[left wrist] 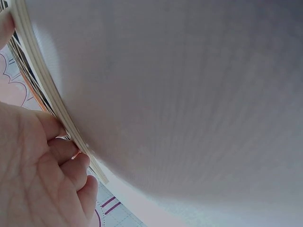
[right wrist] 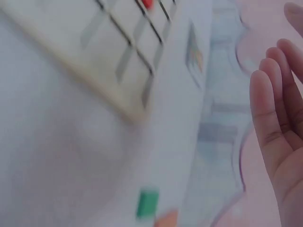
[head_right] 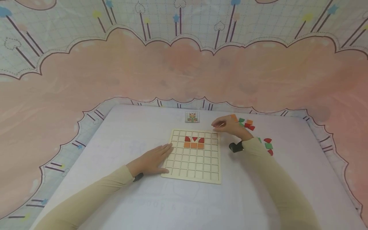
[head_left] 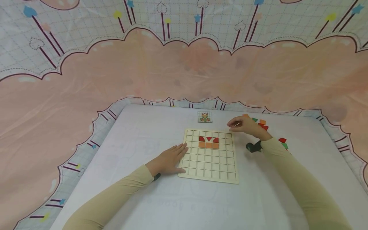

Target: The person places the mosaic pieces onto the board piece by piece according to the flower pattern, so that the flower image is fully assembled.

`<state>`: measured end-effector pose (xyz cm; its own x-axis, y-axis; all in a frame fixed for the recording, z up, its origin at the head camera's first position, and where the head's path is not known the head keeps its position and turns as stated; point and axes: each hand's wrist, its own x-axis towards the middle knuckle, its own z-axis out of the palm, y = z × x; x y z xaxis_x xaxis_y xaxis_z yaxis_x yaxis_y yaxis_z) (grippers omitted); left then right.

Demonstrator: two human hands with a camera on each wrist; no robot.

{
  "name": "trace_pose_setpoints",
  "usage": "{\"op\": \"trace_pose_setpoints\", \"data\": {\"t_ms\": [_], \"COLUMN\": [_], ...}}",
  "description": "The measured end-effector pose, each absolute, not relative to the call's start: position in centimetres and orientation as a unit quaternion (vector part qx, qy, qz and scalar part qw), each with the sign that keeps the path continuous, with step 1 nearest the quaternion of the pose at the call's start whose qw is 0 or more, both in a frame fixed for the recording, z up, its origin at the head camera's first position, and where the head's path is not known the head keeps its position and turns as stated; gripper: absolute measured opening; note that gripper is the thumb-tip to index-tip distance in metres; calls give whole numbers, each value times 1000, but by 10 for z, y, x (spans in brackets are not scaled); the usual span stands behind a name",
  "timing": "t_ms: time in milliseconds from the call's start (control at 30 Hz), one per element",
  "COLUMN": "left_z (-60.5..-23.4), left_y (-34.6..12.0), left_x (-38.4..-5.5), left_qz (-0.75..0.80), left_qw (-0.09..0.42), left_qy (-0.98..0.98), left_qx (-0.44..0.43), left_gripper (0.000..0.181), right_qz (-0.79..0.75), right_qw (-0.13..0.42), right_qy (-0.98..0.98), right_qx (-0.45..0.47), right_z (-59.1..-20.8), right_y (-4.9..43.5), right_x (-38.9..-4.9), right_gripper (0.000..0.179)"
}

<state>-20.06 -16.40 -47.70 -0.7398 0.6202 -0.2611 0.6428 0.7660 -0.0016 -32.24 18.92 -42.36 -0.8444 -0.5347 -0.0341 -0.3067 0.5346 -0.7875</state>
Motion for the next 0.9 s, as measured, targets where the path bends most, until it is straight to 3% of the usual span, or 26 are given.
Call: {"op": "trace_pose_setpoints", "data": {"t_ms": [200,400,700,900], "left_z": [-476,-478,-478,-475], "left_y": [-164,-164,-164,-163], "left_x": [-200,-201,-201,-199], "left_qz": [-38,-41,-38,-32], "left_qw": [125,125,130,133], "left_qy": [932,933,933,934], "left_qx": [337,335,332,329], "left_gripper": [91,92,92,92], "right_qz": [-414,-395,-402,-374], "right_qw": [114,117,101,85], "right_qy": [883,898,906,918], "right_qx": [-189,-153,-89,-98], "right_z": [-411,-422,-456,-472], "right_y": [232,259,268,270], "right_x": [-335,-353,-373,-384], "right_gripper": [38,46,38,37]}}
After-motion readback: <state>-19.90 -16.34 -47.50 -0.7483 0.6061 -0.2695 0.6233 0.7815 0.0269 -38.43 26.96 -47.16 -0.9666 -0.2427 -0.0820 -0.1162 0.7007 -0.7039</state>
